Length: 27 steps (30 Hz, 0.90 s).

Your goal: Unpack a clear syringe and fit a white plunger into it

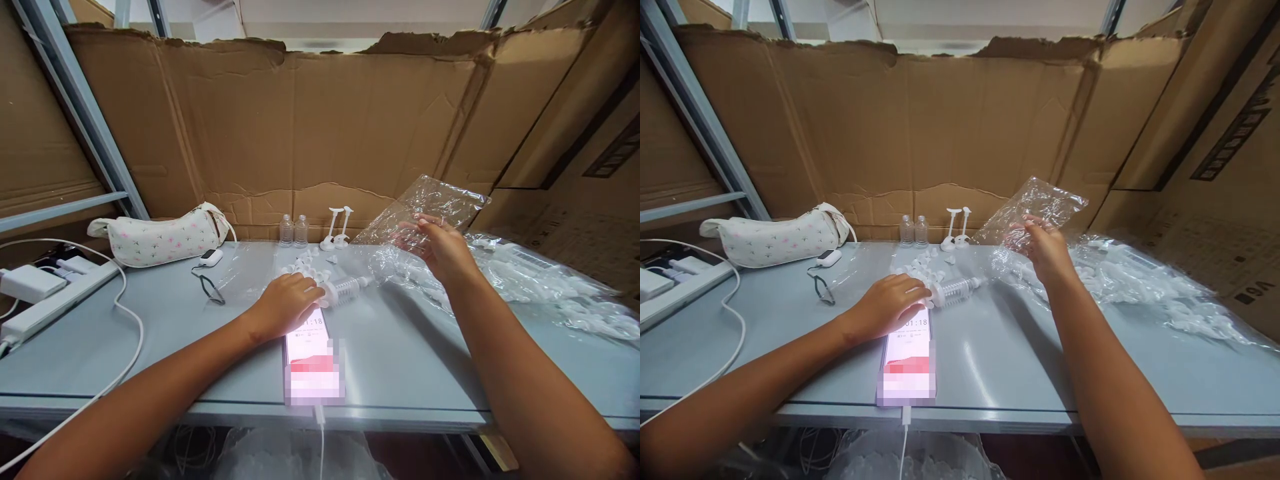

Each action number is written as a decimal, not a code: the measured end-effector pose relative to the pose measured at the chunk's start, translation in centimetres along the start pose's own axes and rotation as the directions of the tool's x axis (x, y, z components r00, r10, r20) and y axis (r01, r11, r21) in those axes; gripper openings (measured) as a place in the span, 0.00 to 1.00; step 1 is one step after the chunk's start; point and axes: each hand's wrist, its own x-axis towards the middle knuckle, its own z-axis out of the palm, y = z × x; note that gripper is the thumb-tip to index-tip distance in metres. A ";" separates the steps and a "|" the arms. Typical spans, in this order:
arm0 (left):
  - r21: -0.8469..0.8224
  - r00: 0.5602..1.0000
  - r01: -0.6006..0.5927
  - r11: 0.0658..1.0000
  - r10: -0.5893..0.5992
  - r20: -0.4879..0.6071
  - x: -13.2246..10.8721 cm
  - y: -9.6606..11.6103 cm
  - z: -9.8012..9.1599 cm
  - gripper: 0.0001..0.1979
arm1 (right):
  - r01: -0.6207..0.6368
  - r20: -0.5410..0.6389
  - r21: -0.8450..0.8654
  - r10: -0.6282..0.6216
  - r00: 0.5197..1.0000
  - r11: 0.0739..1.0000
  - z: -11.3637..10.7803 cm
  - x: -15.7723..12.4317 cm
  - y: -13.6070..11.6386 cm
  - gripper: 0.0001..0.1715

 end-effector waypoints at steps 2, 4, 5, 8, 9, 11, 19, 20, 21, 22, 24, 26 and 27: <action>-0.004 1.000 0.005 1.000 -0.005 -0.008 0.0 0.0 -0.2 0.11 | 0.005 -0.012 0.010 -0.005 1.000 1.000 0.1 0.0 0.0 0.06; -0.023 1.000 0.012 1.000 -0.012 -0.025 0.0 0.0 -0.3 0.10 | 0.039 -0.039 0.043 -0.037 0.999 0.998 0.1 0.0 0.0 0.06; -0.030 0.999 0.011 0.999 -0.012 -0.033 -0.1 0.0 -0.4 0.10 | 0.061 -0.056 0.071 -0.057 0.997 0.996 0.0 0.0 0.1 0.07; -0.031 0.999 0.008 0.999 -0.009 -0.042 -0.2 0.2 -0.5 0.12 | 0.093 -0.063 0.183 -0.083 0.995 0.979 0.0 0.1 0.0 0.08; -0.029 0.999 0.008 1.000 -0.010 -0.039 -0.2 0.2 -0.4 0.13 | 0.087 -0.040 0.222 -0.080 0.996 0.971 0.1 0.0 0.0 0.08; -0.033 0.999 0.016 0.999 -0.017 -0.035 -0.3 0.4 -0.4 0.14 | 0.050 0.036 0.278 -0.062 0.997 0.959 0.3 -0.2 -0.1 0.08; -0.406 0.952 0.195 0.893 -0.272 -0.140 -0.4 0.9 -1.8 0.12 | -0.219 0.338 0.175 0.150 0.929 0.960 2.3 -2.3 1.4 0.09; -0.499 0.924 0.233 0.835 -0.350 -0.155 -0.5 0.6 -2.1 0.11 | -0.235 0.371 0.156 0.163 0.914 0.959 2.5 -2.5 1.7 0.09; -0.587 0.891 0.259 0.767 -0.424 -0.161 -0.6 0.3 -2.3 0.11 | -0.250 0.404 0.141 0.174 0.898 0.958 2.8 -2.8 1.9 0.10; -0.663 0.859 0.273 0.697 -0.487 -0.158 -0.7 -0.1 -2.4 0.12 | -0.262 0.436 0.131 0.182 0.882 0.956 3.0 -3.1 2.1 0.10; -0.769 0.814 0.281 0.574 -0.567 -0.126 -0.9 -0.8 -2.3 0.17 | -0.287 0.489 0.116 0.197 0.850 0.951 3.3 -3.7 2.4 0.12; -0.824 0.787 0.299 0.481 -0.613 -0.073 -1.1 -1.5 -2.1 0.23 | -0.317 0.538 0.099 0.217 0.815 0.943 3.5 -4.1 2.5 0.14; -0.843 0.776 0.310 0.439 -0.630 -0.042 -1.2 -1.8 -1.9 0.25 | -0.332 0.559 0.091 0.228 0.798 0.939 3.6 -4.3 2.6 0.14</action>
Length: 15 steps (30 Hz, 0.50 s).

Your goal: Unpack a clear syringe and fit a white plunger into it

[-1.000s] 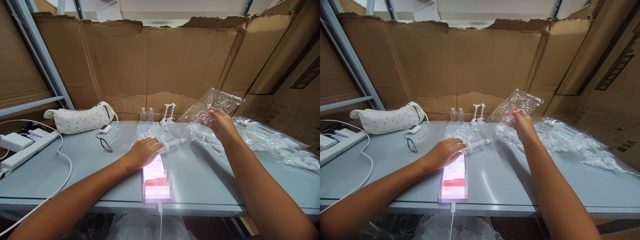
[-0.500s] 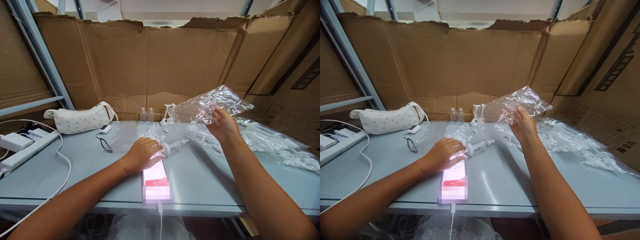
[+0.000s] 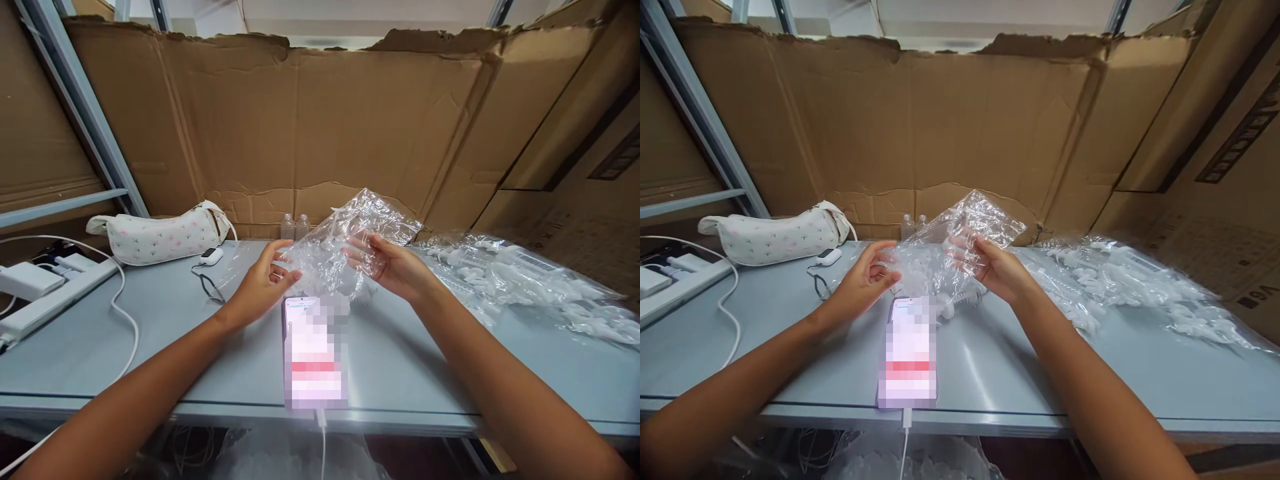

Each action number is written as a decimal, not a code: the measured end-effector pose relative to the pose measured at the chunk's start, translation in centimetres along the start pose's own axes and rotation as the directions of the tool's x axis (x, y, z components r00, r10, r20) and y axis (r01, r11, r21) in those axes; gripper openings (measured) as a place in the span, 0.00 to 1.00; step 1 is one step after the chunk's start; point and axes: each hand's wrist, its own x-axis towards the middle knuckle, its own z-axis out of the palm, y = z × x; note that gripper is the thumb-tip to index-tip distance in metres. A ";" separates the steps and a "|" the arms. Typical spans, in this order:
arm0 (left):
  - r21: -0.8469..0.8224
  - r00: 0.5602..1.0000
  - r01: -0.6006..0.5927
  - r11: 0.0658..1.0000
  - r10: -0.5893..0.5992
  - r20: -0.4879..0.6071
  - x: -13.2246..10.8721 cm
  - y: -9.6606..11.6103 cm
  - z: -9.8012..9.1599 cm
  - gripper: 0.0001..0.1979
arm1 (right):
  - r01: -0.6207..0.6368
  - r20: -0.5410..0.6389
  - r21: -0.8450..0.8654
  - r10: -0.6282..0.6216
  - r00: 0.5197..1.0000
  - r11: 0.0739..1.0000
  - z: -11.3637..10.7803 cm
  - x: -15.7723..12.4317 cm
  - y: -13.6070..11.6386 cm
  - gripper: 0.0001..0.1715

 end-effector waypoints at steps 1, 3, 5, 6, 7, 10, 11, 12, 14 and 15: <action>-0.037 0.999 0.032 0.999 -0.032 0.000 0.1 -0.2 -0.1 0.27 | -0.017 0.024 0.000 0.017 1.000 1.000 0.1 -0.1 0.2 0.14; -0.135 0.997 0.076 0.988 -0.074 0.024 0.2 -0.3 -0.1 0.27 | -0.048 0.076 -0.002 0.048 0.996 0.999 0.2 -0.2 0.7 0.15; -0.230 0.993 0.108 0.967 -0.097 0.060 0.3 -0.2 0.0 0.26 | -0.069 0.125 -0.001 0.068 0.990 0.998 0.4 -0.2 1.2 0.17; -0.267 0.992 0.121 0.956 -0.108 0.063 0.3 -0.1 0.0 0.25 | -0.072 0.147 0.005 0.070 0.987 0.997 0.5 -0.3 1.5 0.18; -0.297 0.991 0.130 0.946 -0.121 0.049 0.3 -0.1 0.1 0.24 | -0.068 0.165 0.014 0.064 0.984 0.998 0.7 -0.4 1.7 0.18; -0.360 0.990 0.080 0.930 -0.117 -0.082 0.4 0.0 0.1 0.22 | -0.035 0.188 0.024 0.030 0.982 0.999 1.4 -0.8 2.3 0.18; -0.367 0.987 0.044 0.929 -0.098 -0.131 0.4 -0.1 0.1 0.21 | -0.029 0.194 0.012 0.026 0.981 1.000 1.8 -1.0 2.4 0.20; -0.363 0.982 0.009 0.932 -0.076 -0.171 0.3 -0.1 0.1 0.20 | -0.027 0.204 -0.007 0.028 0.979 1.000 2.1 -1.2 2.6 0.24; -0.332 0.977 -0.031 0.943 -0.041 -0.207 0.2 -0.1 0.2 0.17 | -0.034 0.224 -0.052 0.045 0.974 0.998 2.8 -1.7 2.9 0.33; -0.312 0.979 -0.034 0.949 -0.032 -0.202 0.1 -0.1 0.2 0.16 | -0.041 0.227 -0.075 0.057 0.972 0.996 3.1 -1.9 3.0 0.38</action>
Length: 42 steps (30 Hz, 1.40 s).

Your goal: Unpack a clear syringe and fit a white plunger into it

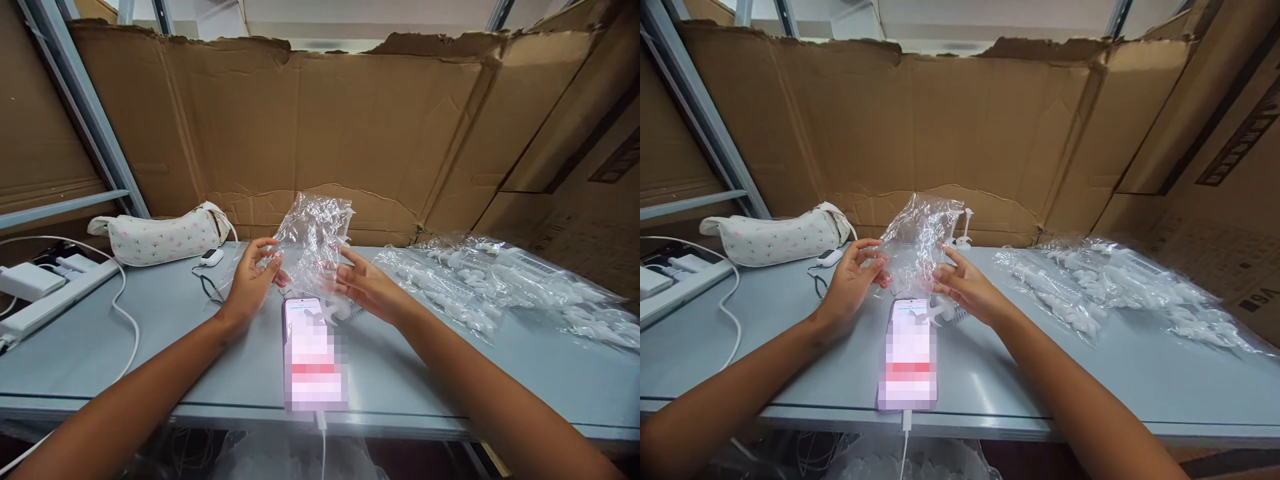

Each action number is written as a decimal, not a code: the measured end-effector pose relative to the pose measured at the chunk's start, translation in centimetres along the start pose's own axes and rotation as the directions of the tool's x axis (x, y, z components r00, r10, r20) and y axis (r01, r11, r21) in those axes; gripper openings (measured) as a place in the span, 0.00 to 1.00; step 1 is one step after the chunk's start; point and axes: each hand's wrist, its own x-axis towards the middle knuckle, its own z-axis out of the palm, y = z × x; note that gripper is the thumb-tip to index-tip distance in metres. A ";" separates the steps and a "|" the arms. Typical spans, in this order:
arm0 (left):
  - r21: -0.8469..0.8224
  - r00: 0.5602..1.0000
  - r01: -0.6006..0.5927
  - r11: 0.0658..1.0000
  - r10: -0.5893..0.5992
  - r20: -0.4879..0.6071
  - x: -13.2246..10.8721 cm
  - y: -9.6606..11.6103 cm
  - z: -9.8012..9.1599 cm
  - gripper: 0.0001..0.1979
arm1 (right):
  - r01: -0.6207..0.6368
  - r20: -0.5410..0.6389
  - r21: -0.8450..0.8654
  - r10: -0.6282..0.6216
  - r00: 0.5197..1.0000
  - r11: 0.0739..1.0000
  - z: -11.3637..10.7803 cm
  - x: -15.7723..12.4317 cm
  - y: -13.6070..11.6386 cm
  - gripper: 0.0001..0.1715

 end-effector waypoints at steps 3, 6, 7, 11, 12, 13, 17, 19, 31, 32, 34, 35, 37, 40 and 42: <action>0.056 0.996 0.018 0.998 -0.023 0.086 -0.4 0.2 0.1 0.16 | -0.022 -0.041 -0.056 0.019 0.999 0.998 0.7 -0.2 0.3 0.48; 0.108 0.989 0.030 0.994 -0.045 0.141 -0.6 0.3 0.2 0.19 | -0.027 -0.093 -0.127 0.015 0.996 0.992 0.6 -0.2 0.4 0.50; 0.122 0.989 0.024 0.992 -0.041 0.141 -0.6 0.3 0.2 0.19 | -0.025 -0.101 -0.152 0.009 0.995 0.988 0.5 -0.1 0.3 0.50; 0.141 0.992 0.015 0.990 -0.032 0.120 -0.6 0.2 0.2 0.21 | 0.004 -0.084 -0.223 -0.023 0.996 0.975 0.0 0.1 -0.1 0.50; 0.137 0.993 0.023 0.990 -0.039 0.112 -0.7 0.2 0.2 0.22 | 0.007 -0.074 -0.231 -0.025 0.997 0.973 0.0 0.1 -0.2 0.50; 0.132 0.993 0.034 0.991 -0.048 0.107 -0.7 0.2 0.2 0.23 | 0.009 -0.066 -0.238 -0.026 0.997 0.971 -0.1 0.1 -0.3 0.51; 0.113 0.987 0.071 0.991 -0.087 0.136 -0.8 0.4 0.0 0.29 | 0.030 -0.017 -0.237 -0.035 0.999 0.971 -0.5 0.0 -0.5 0.55; 0.092 0.985 0.057 0.994 -0.072 0.157 -0.7 0.5 -0.3 0.32 | 0.030 0.024 -0.244 -0.024 0.999 0.969 -1.0 -0.1 -0.5 0.58; -0.038 0.995 -0.017 0.999 0.021 0.101 0.4 0.7 -1.7 0.37 | -0.108 0.308 -0.361 0.228 0.924 0.926 -0.8 -1.1 -0.9 0.59; -0.054 0.994 -0.004 0.999 0.009 0.105 0.4 0.7 -1.7 0.38 | -0.092 0.287 -0.350 0.200 0.937 0.932 -0.7 -1.2 -1.0 0.59; -0.085 0.991 0.033 0.996 -0.021 0.135 0.1 0.6 -1.6 0.40 | -0.033 0.243 -0.321 0.116 0.963 0.946 -0.6 -1.2 -1.1 0.58; -0.098 0.986 0.054 0.994 -0.038 0.162 0.0 0.6 -1.5 0.41 | 0.002 0.228 -0.309 0.072 0.971 0.951 -0.6 -1.1 -1.1 0.57; -0.107 0.968 0.104 0.989 -0.076 0.238 -0.4 0.6 -1.2 0.43 | 0.070 0.207 -0.306 -0.006 0.978 0.949 -0.6 -1.0 -1.0 0.51; -0.080 0.926 0.181 0.980 -0.142 0.350 -0.9 0.8 -0.8 0.45 | 0.116 0.169 -0.341 -0.061 0.984 0.933 -0.7 -0.7 -0.7 0.36; -0.072 0.911 0.211 0.975 -0.169 0.376 -1.0 0.9 -0.7 0.42 | 0.097 0.150 -0.357 -0.045 0.988 0.929 -0.7 -0.5 -0.6 0.31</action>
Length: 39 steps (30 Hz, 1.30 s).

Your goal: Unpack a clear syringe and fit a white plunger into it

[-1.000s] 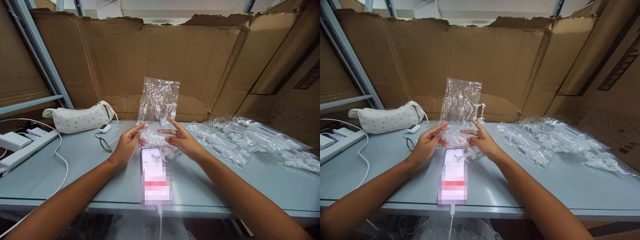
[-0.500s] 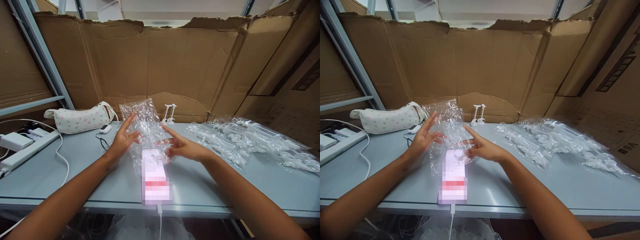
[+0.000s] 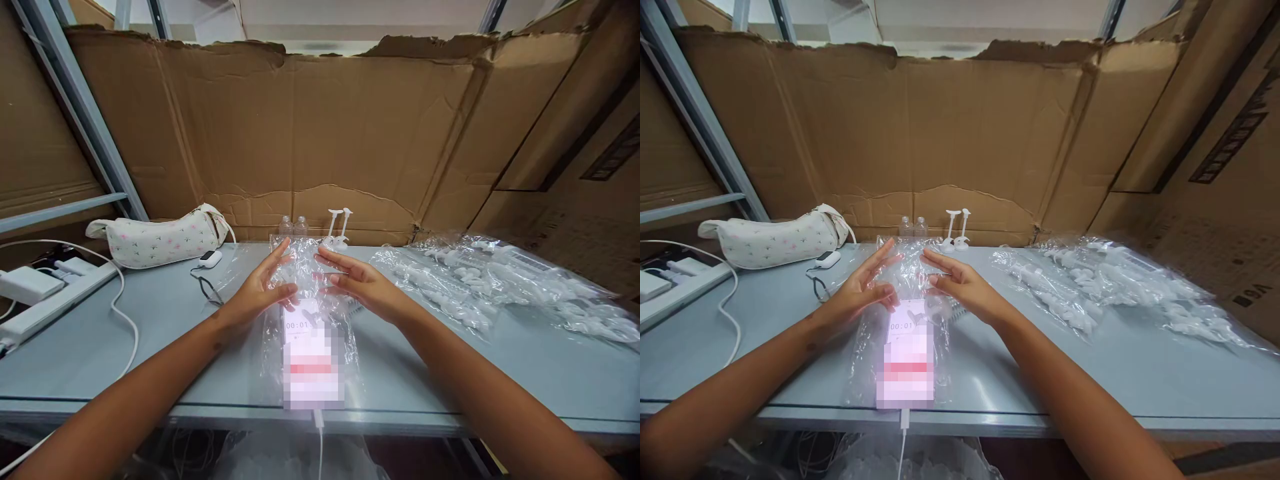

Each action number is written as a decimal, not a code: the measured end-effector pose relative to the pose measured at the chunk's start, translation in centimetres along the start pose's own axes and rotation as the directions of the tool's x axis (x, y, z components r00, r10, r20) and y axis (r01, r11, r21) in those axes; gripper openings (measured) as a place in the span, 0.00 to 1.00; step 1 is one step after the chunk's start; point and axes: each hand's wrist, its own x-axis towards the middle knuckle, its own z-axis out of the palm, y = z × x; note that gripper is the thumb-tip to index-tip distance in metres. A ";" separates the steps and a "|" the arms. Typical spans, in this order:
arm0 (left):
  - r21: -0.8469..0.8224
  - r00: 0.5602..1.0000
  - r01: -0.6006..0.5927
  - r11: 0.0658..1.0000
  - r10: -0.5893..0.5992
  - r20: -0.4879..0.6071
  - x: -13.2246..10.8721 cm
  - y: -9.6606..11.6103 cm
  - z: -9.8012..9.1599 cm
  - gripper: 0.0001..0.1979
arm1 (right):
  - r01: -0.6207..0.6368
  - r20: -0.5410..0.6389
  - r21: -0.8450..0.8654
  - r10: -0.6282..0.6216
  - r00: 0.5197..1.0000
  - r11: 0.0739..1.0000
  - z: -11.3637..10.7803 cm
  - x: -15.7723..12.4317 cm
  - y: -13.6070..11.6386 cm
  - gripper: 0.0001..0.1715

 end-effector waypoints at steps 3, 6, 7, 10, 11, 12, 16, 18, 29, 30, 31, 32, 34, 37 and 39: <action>0.005 0.999 0.000 1.000 0.000 -0.051 0.1 0.1 -0.1 0.36 | -0.057 0.035 -0.007 0.057 0.998 0.998 0.0 0.0 0.0 0.29; 0.041 0.995 -0.002 0.999 0.006 -0.102 0.3 -0.1 -0.4 0.32 | -0.072 0.051 -0.017 0.073 0.996 0.997 0.1 0.0 0.0 0.31; 0.046 0.995 -0.004 0.999 0.009 -0.098 0.3 -0.3 -0.5 0.32 | -0.070 0.038 -0.015 0.071 0.997 0.997 0.2 -0.1 0.0 0.32; 0.053 1.000 0.000 0.999 0.001 -0.025 0.3 -0.6 -0.5 0.34 | -0.059 -0.014 0.008 0.059 0.998 0.998 0.3 -0.1 0.0 0.32; 0.061 1.000 0.008 0.998 -0.009 0.003 0.3 -0.7 -0.4 0.35 | -0.055 -0.023 0.017 0.055 0.998 0.998 0.3 -0.1 0.0 0.31; 0.071 0.999 0.020 0.997 -0.022 0.026 0.3 -0.7 -0.4 0.35 | -0.048 -0.025 0.024 0.049 0.998 0.999 0.3 -0.1 0.1 0.29; 0.079 0.997 0.060 0.995 -0.064 0.046 0.3 -0.2 -0.3 0.39 | -0.028 -0.023 0.012 0.029 0.999 1.000 -0.2 0.1 0.3 0.26; 0.073 0.997 0.068 0.995 -0.071 0.042 0.4 0.1 -0.4 0.40 | -0.026 -0.021 -0.008 0.026 0.999 1.000 -0.4 0.2 0.4 0.27; 0.122 0.999 0.038 0.992 -0.035 -0.029 0.2 0.1 -0.3 0.37 | -0.051 -0.054 -0.178 0.042 0.998 0.983 -0.7 0.3 -0.1 0.33; 0.121 0.999 0.038 0.992 -0.034 -0.036 0.2 0.1 -0.2 0.37 | -0.053 -0.053 -0.185 0.044 0.998 0.981 -0.7 0.3 -0.2 0.34; 0.123 0.999 0.040 0.992 -0.035 -0.042 0.2 0.0 -0.2 0.36 | -0.056 -0.053 -0.189 0.047 0.997 0.980 -0.7 0.3 -0.2 0.34; 0.128 0.998 0.041 0.991 -0.035 -0.049 0.3 0.0 -0.2 0.36 | -0.058 -0.054 -0.193 0.048 0.997 0.980 -0.6 0.3 -0.3 0.34; 0.137 0.998 0.041 0.990 -0.034 -0.054 0.4 -0.2 -0.3 0.36 | -0.056 -0.057 -0.197 0.046 0.997 0.979 -0.6 0.3 -0.2 0.35; 0.103 0.998 -0.008 0.995 0.013 -0.055 0.6 -0.4 -0.6 0.36 | -0.046 -0.073 -0.205 0.032 0.997 0.978 -0.7 0.4 -0.1 0.36; 0.077 0.997 -0.048 0.996 0.052 -0.058 0.6 -0.3 -0.8 0.36 | -0.028 -0.098 -0.212 0.007 0.995 0.977 -1.0 0.4 0.0 0.36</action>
